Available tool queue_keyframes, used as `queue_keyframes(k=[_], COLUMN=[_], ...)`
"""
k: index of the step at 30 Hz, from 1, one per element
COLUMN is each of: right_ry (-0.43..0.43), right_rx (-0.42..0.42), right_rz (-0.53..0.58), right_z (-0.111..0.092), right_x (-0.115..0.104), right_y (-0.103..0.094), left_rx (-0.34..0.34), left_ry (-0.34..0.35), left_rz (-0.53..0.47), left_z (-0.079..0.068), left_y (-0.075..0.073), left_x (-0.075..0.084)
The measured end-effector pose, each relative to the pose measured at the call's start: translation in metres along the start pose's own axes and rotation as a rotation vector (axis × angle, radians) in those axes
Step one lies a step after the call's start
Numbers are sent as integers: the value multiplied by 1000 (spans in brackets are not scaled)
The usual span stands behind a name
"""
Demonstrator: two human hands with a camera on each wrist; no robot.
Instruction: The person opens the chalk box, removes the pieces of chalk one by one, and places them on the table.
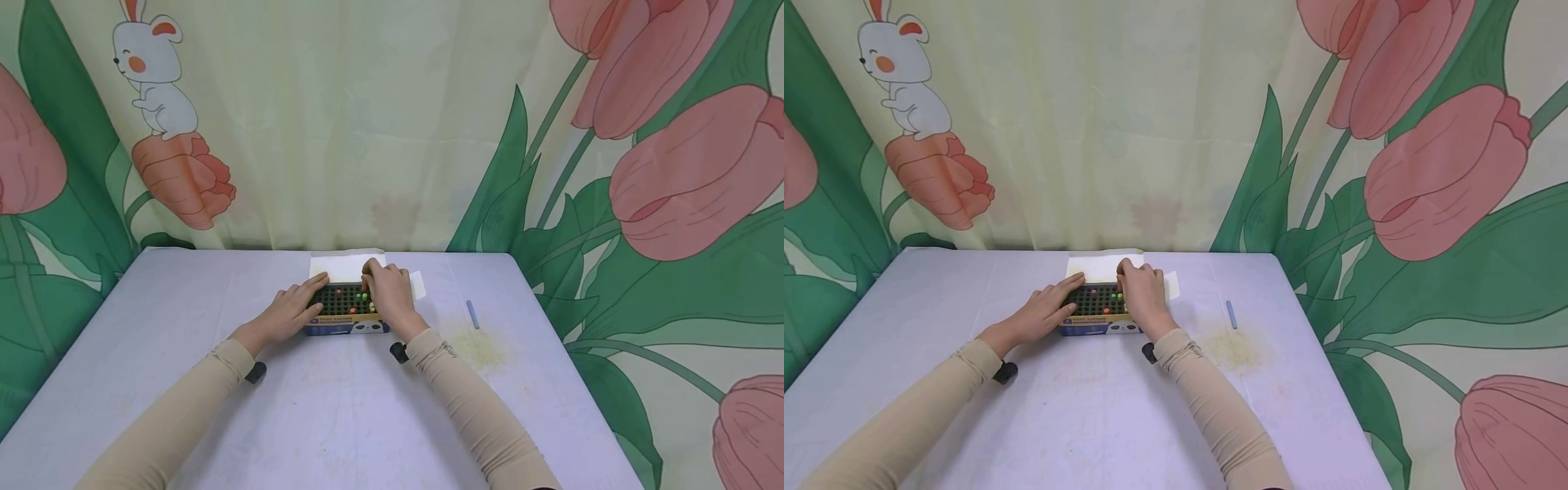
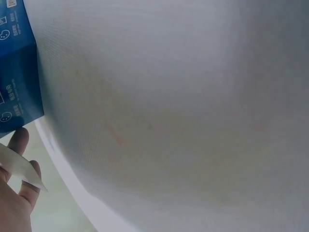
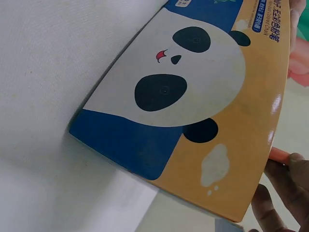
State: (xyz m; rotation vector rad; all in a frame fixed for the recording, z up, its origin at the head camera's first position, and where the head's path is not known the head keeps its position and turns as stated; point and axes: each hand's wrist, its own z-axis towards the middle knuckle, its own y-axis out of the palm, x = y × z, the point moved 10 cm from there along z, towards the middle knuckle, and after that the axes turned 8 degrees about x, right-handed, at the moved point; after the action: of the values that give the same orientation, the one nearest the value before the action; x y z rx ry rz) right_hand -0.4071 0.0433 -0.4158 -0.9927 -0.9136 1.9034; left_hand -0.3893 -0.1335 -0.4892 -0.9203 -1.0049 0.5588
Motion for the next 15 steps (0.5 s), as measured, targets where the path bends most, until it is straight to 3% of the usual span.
queue_keyframes(k=[10, 15], right_ry=[-68, -56], right_rx=[160, 198], right_rz=[156, 229], right_z=[6, 9], right_x=[-8, -9], right_y=[-21, -31], left_rx=[-1, -8], left_ry=[1, -1], left_rz=[-4, -3], left_z=[-2, -3], left_y=[0, -2], left_x=[3, 4])
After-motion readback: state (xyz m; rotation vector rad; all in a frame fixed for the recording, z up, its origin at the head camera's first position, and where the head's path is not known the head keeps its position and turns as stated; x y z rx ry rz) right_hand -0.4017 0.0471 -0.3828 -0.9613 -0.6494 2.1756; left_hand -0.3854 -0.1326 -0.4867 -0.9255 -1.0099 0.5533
